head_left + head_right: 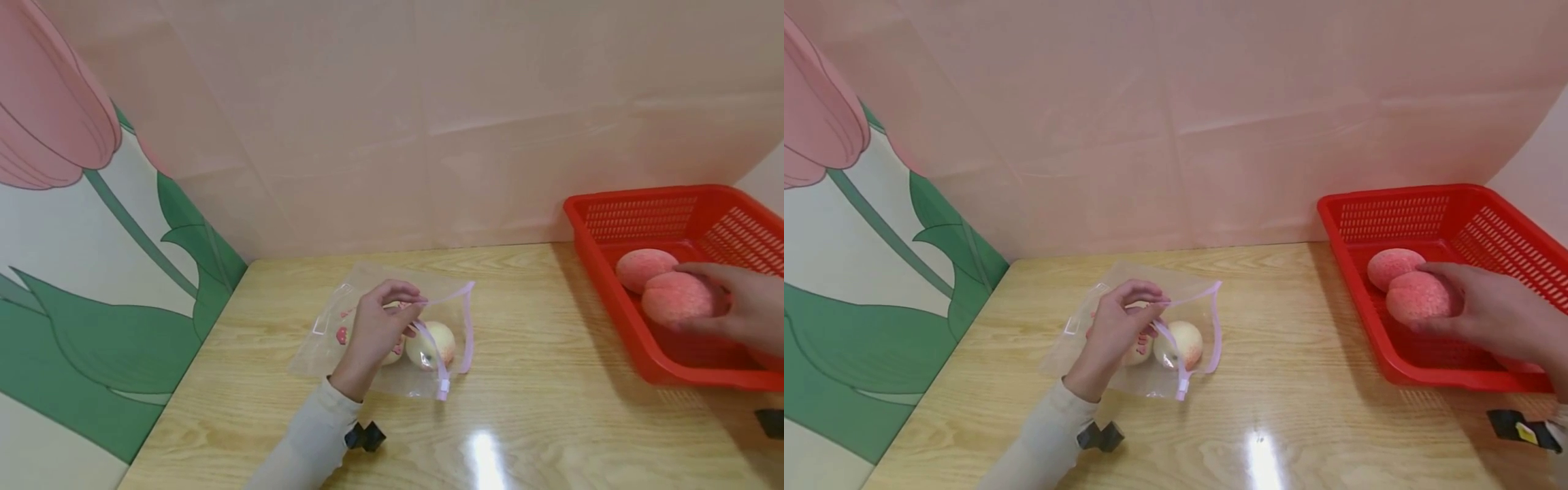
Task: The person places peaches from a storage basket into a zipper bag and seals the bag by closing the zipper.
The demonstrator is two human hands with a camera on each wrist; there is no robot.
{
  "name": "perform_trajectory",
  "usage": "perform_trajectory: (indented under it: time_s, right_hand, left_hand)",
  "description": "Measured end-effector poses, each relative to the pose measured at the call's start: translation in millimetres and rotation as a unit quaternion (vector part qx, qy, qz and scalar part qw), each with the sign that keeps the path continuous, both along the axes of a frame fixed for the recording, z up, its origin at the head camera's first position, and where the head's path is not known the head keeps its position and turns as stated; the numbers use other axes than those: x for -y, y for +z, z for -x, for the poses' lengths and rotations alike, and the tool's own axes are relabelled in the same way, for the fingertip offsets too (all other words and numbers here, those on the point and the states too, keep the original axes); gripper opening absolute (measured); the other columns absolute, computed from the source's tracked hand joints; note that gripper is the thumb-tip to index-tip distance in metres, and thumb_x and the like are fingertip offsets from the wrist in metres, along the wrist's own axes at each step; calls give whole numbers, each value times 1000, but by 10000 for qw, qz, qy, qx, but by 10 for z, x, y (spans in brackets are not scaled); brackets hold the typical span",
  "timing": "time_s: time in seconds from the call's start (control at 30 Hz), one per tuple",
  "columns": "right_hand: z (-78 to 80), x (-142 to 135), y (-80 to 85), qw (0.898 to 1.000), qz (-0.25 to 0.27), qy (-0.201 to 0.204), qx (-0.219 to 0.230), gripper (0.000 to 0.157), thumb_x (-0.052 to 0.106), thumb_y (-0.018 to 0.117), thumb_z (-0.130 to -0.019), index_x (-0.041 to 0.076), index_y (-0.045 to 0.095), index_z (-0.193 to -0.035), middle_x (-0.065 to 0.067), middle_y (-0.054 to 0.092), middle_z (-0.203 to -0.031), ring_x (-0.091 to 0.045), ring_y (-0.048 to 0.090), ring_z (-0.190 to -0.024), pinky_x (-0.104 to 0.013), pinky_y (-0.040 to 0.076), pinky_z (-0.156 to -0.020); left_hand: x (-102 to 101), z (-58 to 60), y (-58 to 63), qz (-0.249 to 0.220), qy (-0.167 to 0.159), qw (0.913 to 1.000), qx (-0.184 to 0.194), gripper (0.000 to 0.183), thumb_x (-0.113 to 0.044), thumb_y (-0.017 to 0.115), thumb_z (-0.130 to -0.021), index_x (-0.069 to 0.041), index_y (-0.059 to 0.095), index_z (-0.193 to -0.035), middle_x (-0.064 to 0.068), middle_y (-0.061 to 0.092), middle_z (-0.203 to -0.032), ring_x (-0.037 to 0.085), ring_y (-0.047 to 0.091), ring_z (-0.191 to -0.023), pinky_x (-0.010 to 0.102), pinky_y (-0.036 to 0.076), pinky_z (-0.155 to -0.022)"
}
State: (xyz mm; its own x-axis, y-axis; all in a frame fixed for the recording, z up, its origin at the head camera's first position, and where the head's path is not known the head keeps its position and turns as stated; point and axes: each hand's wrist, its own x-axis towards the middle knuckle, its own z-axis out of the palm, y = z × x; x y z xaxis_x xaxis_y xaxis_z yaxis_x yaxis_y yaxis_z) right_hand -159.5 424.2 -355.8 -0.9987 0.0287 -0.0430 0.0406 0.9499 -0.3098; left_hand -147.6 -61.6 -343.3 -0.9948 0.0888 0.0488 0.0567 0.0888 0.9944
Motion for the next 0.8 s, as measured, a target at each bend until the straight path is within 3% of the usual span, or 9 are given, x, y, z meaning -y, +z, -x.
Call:
perform_trajectory:
  time_s: [0.27,0.43,0.6,0.8]
  right_hand:
    - [-39,101,91,9998,-19,-12,-177,135,69,87,-47,-3,34,-149,-36,49,-125,-47,51,-91,-64,52,-67]
    - [-37,139,146,9993,105,109,-343,132,60,91,-48,-2,33,-150,-34,48,-130,-51,48,-100,-75,45,-78]
    - [-70,204,184,9981,180,117,-573,130,56,93,-50,-2,33,-150,-34,46,-132,-53,43,-104,-80,38,-85]
    - [-119,284,203,9980,84,64,-619,133,63,89,-50,-2,30,-151,-35,40,-134,-54,36,-109,-82,32,-89]
  left_hand:
    - [-1,11,16,7,-38,10000,91,22,2,69,-88,-1,65,-109,18,73,-105,9,63,-58,24,56,-53]
    - [-9,-4,39,31,-61,9998,159,29,4,68,-88,-1,61,-116,17,68,-112,12,66,-64,26,59,-57]
    - [-10,-16,37,20,-33,9999,158,31,6,67,-86,-3,60,-115,17,65,-113,13,65,-65,27,60,-59]
    - [10,-4,2,33,-47,9999,97,30,6,66,-87,-2,60,-115,18,65,-111,12,65,-64,26,59,-59]
